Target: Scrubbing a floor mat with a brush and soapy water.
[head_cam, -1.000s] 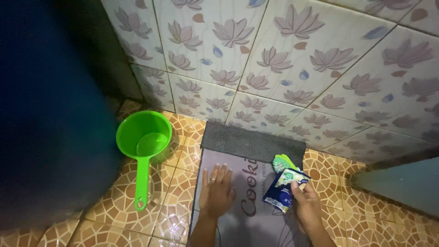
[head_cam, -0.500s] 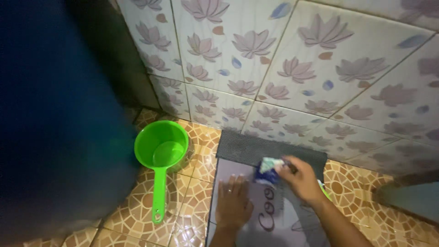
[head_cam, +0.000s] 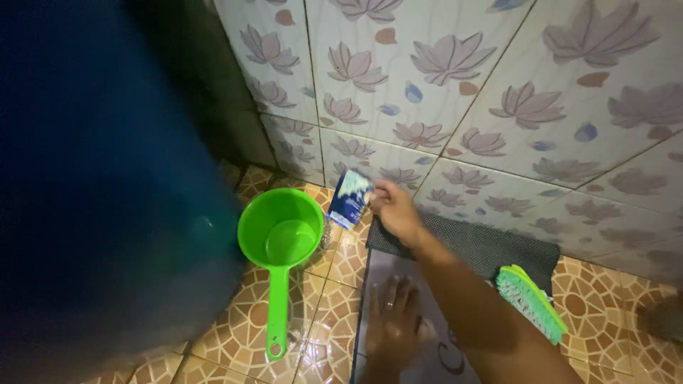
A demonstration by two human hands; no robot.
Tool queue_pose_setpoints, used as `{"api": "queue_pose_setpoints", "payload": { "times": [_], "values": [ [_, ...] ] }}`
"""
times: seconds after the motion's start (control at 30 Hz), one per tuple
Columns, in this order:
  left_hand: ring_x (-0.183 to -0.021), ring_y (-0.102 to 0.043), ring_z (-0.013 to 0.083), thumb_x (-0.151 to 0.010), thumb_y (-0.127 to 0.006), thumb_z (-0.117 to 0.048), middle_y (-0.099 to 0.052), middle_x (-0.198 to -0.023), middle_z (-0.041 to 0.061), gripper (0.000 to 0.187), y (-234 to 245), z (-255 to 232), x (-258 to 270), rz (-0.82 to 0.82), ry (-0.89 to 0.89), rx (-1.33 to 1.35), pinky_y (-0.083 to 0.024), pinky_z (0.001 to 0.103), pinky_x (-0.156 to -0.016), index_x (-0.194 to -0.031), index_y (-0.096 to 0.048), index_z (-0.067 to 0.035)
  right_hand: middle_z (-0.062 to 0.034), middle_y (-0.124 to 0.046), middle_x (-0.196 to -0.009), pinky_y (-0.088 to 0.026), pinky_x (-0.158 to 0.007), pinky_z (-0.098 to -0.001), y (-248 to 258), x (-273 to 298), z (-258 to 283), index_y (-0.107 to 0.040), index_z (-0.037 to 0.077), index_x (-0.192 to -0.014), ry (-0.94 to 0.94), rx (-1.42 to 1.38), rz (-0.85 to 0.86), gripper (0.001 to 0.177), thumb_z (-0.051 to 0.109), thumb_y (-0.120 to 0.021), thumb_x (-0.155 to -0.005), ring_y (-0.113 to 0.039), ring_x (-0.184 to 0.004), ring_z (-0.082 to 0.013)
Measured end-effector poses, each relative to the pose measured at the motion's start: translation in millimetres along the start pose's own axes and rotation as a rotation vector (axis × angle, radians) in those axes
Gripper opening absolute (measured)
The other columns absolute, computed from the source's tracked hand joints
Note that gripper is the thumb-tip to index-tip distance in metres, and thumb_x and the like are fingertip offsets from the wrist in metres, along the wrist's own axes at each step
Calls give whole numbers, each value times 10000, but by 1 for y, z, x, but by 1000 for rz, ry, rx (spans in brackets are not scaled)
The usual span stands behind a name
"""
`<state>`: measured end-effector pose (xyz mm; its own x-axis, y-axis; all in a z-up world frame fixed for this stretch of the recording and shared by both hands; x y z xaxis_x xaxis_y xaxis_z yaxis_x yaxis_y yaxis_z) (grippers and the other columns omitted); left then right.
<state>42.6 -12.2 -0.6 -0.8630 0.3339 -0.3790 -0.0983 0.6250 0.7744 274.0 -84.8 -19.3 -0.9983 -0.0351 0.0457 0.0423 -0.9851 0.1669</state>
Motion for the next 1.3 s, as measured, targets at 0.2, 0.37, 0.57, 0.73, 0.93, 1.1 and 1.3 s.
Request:
{"api": "queue_pose_setpoints", "payload": {
  "times": [0.2, 0.37, 0.57, 0.73, 0.93, 1.1, 1.3],
  "values": [
    [-1436, -395, 426, -850, -655, -332, -515, -1494, 215, 635, -2, -1, -3, 34, -33, -4, -193, 657, -1181, -1377, -566, 11, -48, -718, -1138, -566, -849, -306, 119, 89, -4, -661, 35, -1305, -174, 44, -65, 407, 220, -689, -943, -673, -1012, -141],
    [-1434, -333, 405, -924, -579, -364, -428, -1536, 192, 622, -24, 4, -3, 156, 18, -106, -177, 638, -1161, -1451, -517, -39, -251, -474, -1452, -431, -1049, -559, 258, 209, -23, -393, 107, -1558, -340, 1357, -34, 936, 536, -790, -827, -486, -1318, -451],
    [-1461, -304, 368, -883, -595, -392, -398, -1563, 129, 629, -15, -2, -4, 211, 47, -133, -161, 643, -1157, -1420, -503, -78, -140, -665, -1076, -542, -897, -429, 279, 264, -81, -625, 72, -1217, -297, 815, -104, 668, 478, -832, -729, -682, -1018, -311],
    [-1460, -291, 354, -872, -608, -387, -394, -1564, 125, 646, -11, -6, -6, 215, 45, -135, -154, 630, -1164, -1428, -497, -78, -178, -671, -978, -552, -846, -446, 249, 270, -98, -592, 49, -1110, -222, 869, -152, 598, 261, -883, -633, -673, -957, -360],
    [-1493, -280, 332, -860, -602, -344, -376, -1604, 96, 656, -14, -8, -9, 268, 86, -182, -136, 610, -1177, -1463, -489, -113, -271, -663, -1040, -505, -817, -552, 202, 266, 10, -524, 22, -1258, 112, 795, -168, 811, 491, -805, -660, -634, -973, -485],
    [-1460, -326, 315, -864, -585, -314, -419, -1559, 86, 594, -15, -8, -8, 196, 54, -204, -157, 604, -1181, -1422, -521, -120, -215, -720, -1073, -493, -846, -595, 192, 267, -9, -599, 136, -1236, -83, 801, -137, 500, 542, -527, -953, -649, -989, -481],
    [-1442, -353, 311, -869, -568, -291, -453, -1537, 87, 563, -12, -11, -10, 153, 39, -211, -176, 597, -1179, -1406, -542, -123, -201, -698, -1082, -541, -830, -530, 146, 273, -9, -583, 125, -1139, -296, 662, -72, 517, 600, -571, -934, -692, -972, -432]
  ]
}}
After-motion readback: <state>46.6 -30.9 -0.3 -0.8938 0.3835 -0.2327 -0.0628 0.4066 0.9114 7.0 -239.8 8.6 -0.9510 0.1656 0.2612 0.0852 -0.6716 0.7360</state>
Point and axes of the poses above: each hand's wrist, its own x-axis away from the middle knuckle, its own y-axis out of the back of the hand, z = x × y, the point moved 5 cm from there along -x, towards the middle knuckle
